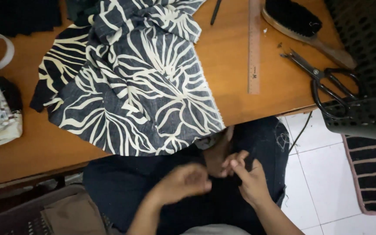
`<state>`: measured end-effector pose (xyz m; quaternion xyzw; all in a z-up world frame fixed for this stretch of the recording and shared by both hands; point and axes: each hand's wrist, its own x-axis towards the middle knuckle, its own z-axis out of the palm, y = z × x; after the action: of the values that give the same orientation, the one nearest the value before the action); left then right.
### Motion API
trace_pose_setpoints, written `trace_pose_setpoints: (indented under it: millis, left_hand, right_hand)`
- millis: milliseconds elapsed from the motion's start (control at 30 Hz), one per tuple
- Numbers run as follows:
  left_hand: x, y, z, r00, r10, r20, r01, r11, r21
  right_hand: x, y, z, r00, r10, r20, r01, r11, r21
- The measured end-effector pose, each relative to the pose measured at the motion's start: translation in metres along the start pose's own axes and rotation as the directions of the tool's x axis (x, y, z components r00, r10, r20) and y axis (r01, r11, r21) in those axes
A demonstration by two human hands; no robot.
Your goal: The person uses a ruler and scissors to cut a piece of patterned fabric, then unfolds it to check the result.
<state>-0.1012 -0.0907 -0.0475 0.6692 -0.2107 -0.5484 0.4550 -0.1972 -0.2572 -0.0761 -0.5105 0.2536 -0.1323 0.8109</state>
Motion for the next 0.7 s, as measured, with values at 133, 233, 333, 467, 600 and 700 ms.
trace_pose_setpoints:
  millis: [133,233,333,467,600,700]
  left_hand:
    - [0.068,-0.05,0.015,0.915,0.121,-0.386,-0.342,0.741,-0.578]
    - [0.084,-0.044,0.024,0.835,0.107,-0.54,-0.504,0.544,-0.671]
    - [0.075,-0.01,0.035,0.789,0.033,-0.614,-0.52,0.568,-0.637]
    - [0.044,0.034,0.048,0.712,-0.041,-0.701,-0.53,0.623,-0.575]
    - [0.043,0.027,0.059,0.759,-0.081,-0.646,-0.48,0.601,-0.639]
    - [0.042,0.028,0.062,0.765,-0.076,-0.64,-0.481,0.593,-0.646]
  right_hand:
    - [0.002,0.005,-0.005,0.969,0.098,0.229,-0.128,0.984,0.121]
    - [0.0,0.01,-0.012,0.942,0.165,0.292,-0.218,0.963,0.159]
    - [-0.002,0.011,-0.017,0.952,0.157,0.262,-0.178,0.982,0.057]
    - [-0.011,0.01,-0.02,0.942,0.154,0.298,-0.151,0.988,-0.032]
    - [-0.013,0.005,-0.014,0.934,0.067,0.35,-0.068,0.998,-0.009]
    - [-0.014,0.001,-0.01,0.912,0.072,0.403,-0.088,0.996,0.021]
